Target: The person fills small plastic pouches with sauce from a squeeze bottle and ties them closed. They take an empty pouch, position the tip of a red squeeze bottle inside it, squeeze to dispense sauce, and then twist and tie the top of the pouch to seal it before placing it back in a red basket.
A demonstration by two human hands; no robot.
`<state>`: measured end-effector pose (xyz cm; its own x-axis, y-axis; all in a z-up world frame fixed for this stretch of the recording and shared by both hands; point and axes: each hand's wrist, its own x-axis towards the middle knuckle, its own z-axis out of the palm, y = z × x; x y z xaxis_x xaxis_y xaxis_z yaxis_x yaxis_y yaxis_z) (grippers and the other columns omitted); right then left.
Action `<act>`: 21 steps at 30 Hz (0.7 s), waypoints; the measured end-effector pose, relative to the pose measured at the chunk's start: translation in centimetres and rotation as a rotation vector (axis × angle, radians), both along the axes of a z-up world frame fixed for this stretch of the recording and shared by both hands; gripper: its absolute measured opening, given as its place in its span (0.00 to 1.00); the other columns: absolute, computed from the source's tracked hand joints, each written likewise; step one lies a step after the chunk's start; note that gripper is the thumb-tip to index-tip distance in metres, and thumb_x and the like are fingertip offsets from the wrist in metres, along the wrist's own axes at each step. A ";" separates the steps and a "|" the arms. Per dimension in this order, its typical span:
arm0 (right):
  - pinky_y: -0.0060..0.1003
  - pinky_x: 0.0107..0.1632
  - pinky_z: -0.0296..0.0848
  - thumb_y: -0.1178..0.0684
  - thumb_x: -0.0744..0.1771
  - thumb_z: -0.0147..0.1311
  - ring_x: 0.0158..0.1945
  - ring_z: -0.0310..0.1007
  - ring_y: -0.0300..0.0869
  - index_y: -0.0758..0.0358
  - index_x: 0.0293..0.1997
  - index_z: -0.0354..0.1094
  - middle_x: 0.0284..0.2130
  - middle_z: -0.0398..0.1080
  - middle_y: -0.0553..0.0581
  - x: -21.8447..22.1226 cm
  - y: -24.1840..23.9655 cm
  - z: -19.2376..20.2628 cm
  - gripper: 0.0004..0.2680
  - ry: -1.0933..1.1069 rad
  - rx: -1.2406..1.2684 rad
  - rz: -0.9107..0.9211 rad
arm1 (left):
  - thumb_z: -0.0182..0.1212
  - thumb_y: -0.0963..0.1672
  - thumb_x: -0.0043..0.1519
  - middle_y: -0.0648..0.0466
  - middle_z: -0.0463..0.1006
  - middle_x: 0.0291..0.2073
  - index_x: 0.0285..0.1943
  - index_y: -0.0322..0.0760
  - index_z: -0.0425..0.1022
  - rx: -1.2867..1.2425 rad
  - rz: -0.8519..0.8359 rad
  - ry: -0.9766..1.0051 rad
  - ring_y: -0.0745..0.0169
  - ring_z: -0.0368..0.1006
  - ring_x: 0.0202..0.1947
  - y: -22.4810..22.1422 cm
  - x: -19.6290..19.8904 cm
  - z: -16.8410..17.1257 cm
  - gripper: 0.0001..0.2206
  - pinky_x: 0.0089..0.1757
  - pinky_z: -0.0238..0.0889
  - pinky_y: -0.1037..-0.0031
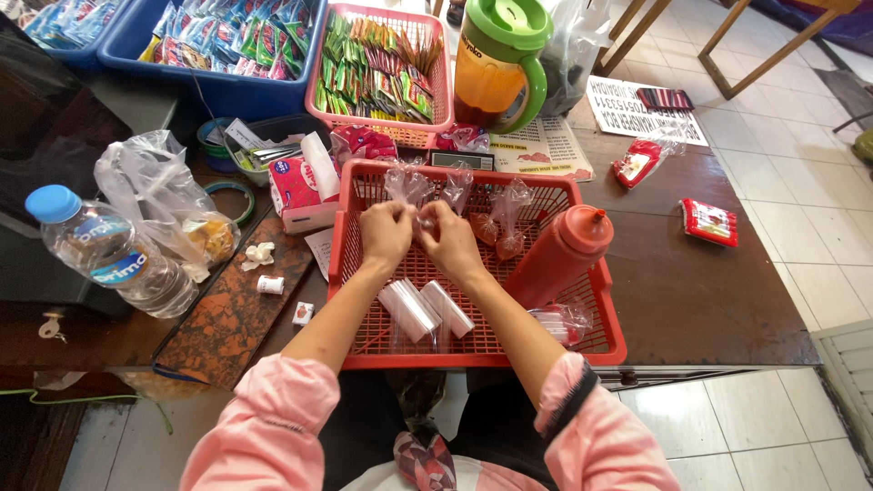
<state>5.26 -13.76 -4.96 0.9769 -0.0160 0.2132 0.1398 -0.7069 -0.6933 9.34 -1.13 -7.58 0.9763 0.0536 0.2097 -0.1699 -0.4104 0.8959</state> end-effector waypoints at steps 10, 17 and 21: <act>0.55 0.45 0.79 0.45 0.64 0.58 0.46 0.77 0.57 0.48 0.57 0.65 0.50 0.68 0.53 6.3 0.1 -8.1 0.16 -0.125 -0.518 -0.097 | 0.61 0.51 0.61 0.38 0.67 0.58 0.50 0.42 0.84 0.131 0.225 0.205 0.31 0.62 0.62 -1.3 4.4 -5.3 0.15 0.64 0.52 0.56; 0.64 0.48 0.78 0.46 0.64 0.62 0.63 0.63 0.63 0.41 0.67 0.57 0.64 0.56 0.58 6.3 -1.8 -9.1 0.24 0.275 -0.548 -0.077 | 0.61 0.56 0.59 0.42 0.69 0.61 0.50 0.50 0.84 0.215 0.041 0.348 0.42 0.62 0.67 -1.9 7.2 -8.5 0.18 0.66 0.49 0.61; 0.58 0.45 0.82 0.56 0.64 0.60 0.60 0.66 0.62 0.45 0.68 0.56 0.63 0.56 0.63 6.4 -4.0 -10.1 0.24 0.260 -0.644 -0.098 | 0.67 0.53 0.55 0.47 0.78 0.50 0.46 0.47 0.86 0.151 0.009 0.333 0.46 0.75 0.56 -3.8 7.6 -8.2 0.15 0.56 0.68 0.64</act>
